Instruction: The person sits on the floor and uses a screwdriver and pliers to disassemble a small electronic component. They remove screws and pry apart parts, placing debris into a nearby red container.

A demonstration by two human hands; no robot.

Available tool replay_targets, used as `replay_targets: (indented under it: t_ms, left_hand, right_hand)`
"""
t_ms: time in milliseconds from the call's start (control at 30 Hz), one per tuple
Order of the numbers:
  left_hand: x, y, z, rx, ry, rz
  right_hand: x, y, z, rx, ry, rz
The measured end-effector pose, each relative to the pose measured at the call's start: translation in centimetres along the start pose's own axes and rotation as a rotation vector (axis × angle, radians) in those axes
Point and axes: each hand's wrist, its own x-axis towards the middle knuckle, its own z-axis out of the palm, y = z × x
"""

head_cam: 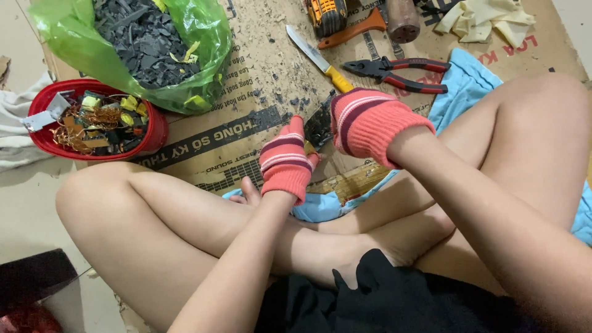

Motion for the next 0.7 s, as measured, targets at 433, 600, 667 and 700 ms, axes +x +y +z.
replay_targets:
  t_ms: [433,600,667,700]
  left_hand:
    - [0.7,-0.2,1.3,0.012,0.026,0.021]
    - [0.8,-0.1,1.2,-0.009,0.020,0.030]
    - [0.6,-0.3,1.2,-0.012,0.029,0.024]
    - [0.5,-0.3,1.0,-0.018,0.025,0.025]
  right_hand:
    - [2.2,0.5,0.5,-0.030,-0.112,-0.093]
    - [1.8,-1.4,-0.7,-0.074,-0.239,0.078]
    - [1.7,-1.9,-0.2,-0.188,-0.343,0.162]
    - [1.5,-1.4,0.3,-0.134,-0.229,0.077]
